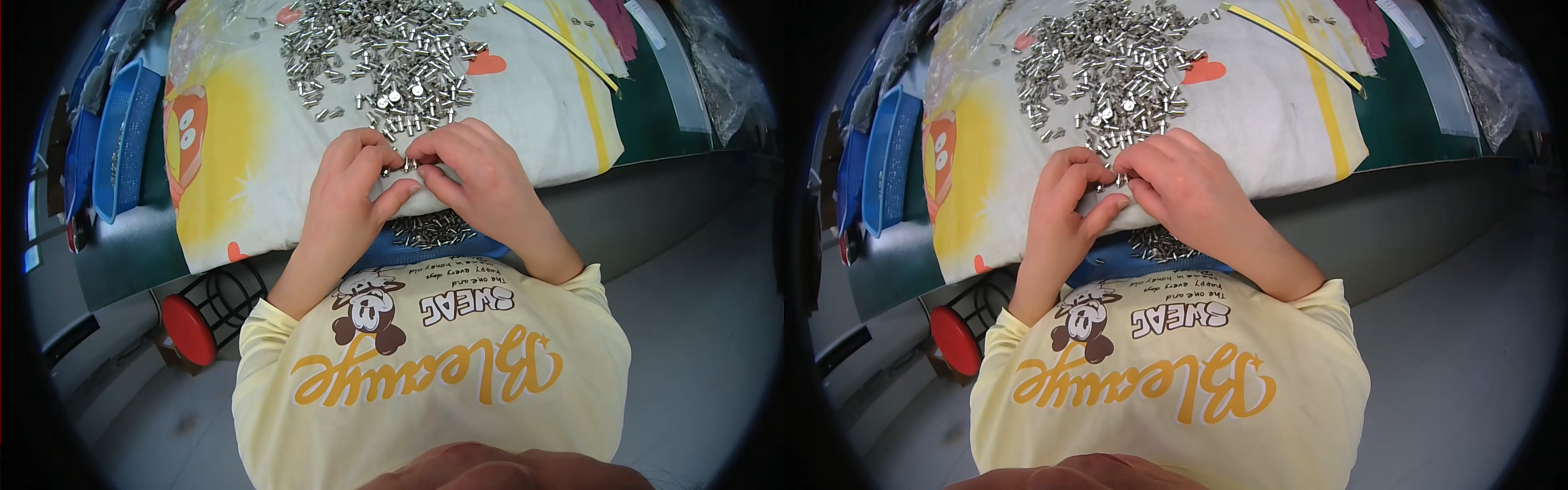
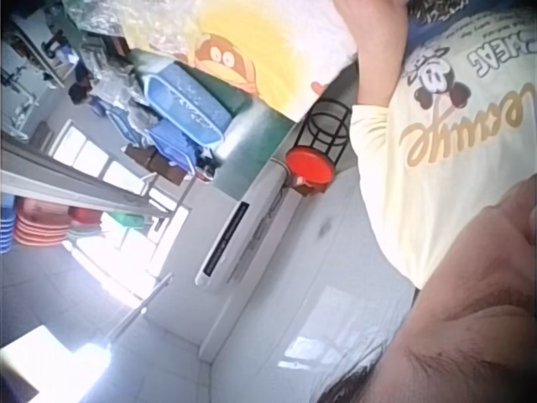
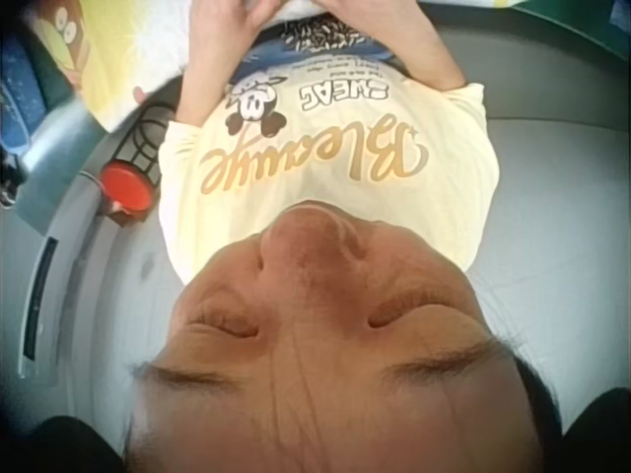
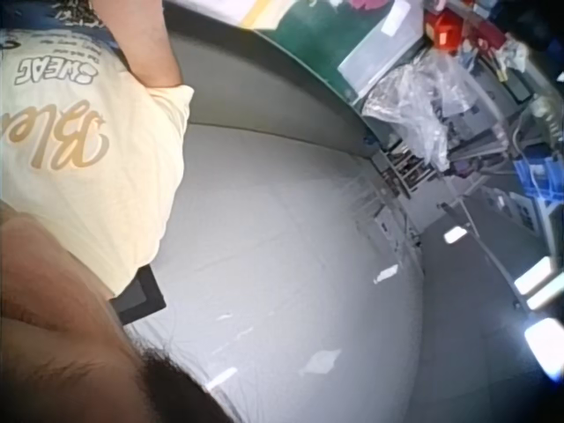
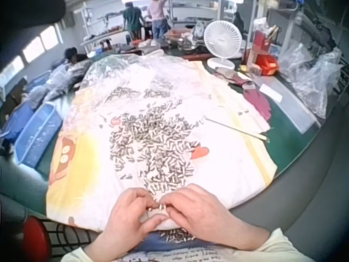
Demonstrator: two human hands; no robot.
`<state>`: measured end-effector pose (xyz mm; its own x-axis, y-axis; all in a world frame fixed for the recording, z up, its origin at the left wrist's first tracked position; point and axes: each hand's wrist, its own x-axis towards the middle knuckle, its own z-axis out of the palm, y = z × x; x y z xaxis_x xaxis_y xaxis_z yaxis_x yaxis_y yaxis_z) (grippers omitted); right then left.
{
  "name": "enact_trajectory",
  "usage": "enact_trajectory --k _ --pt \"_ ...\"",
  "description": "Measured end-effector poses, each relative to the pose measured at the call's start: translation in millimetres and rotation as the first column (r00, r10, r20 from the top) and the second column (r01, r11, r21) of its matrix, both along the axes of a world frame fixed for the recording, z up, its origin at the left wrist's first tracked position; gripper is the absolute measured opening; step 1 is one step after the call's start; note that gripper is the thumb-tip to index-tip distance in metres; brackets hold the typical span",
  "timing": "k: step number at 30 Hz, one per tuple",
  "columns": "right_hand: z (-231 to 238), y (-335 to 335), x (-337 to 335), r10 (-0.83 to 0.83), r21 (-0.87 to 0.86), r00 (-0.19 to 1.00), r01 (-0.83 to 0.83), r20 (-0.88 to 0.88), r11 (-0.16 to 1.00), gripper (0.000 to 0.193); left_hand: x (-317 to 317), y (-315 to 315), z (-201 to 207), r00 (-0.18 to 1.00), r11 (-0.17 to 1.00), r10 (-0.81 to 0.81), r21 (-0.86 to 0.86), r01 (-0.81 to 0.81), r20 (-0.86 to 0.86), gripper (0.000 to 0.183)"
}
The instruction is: The person sorts small metal parts by hand, distributing them into blue trays and other containers on a workshop table.
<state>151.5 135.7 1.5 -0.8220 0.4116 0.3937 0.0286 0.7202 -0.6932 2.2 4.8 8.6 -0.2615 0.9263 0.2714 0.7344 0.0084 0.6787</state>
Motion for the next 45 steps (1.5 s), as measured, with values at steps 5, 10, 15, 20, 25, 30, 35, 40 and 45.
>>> enact_trajectory --k 5,10,15,20,25,30,35,40,45 --pt "5 7 1 -0.121 0.1 0.991 0.126 -0.052 0.987 0.021 -2 -9 3 0.996 1.0 0.003 0.001 -0.003 0.089 0.023" --pt "4 13 0 -0.121 0.149 0.993 0.119 0.001 0.982 0.016 -1 -5 1 0.997 0.999 0.032 -0.012 -0.031 0.075 0.022" --pt "6 13 7 -0.093 0.101 0.995 0.088 0.045 0.991 0.015 -3 -1 -3 1.0 0.998 0.013 0.056 -0.012 -0.005 0.021" --pt "5 10 4 0.051 0.017 0.999 -0.051 0.014 0.999 0.02 -2 -1 -4 1.0 0.996 -0.018 0.083 0.02 -0.024 0.026" --pt "2 4 0 0.069 -0.075 0.998 -0.069 0.001 0.995 0.023 -3 1 0 0.999 0.997 -0.024 0.071 0.027 -0.046 0.033" --pt "1 0 -4 0.038 -0.105 0.998 -0.043 -0.052 0.994 0.024 -3 1 0 0.999 0.998 -0.053 0.027 0.053 -0.001 0.04" --pt "0 3 -4 0.041 -0.019 0.999 -0.042 -0.022 0.999 0.026 4 2 2 0.988 1.0 -0.02 -0.001 0.02 0.156 0.049" --pt "6 1 6 0.057 -0.071 0.998 -0.055 0.031 0.996 0.028 4 3 -2 0.99 0.999 -0.039 0.027 0.036 0.134 0.05" --pt "3 -2 4 0.047 -0.064 0.999 -0.047 0.008 0.997 0.03 2 3 -3 0.992 0.997 -0.06 0.045 0.055 0.113 0.051"
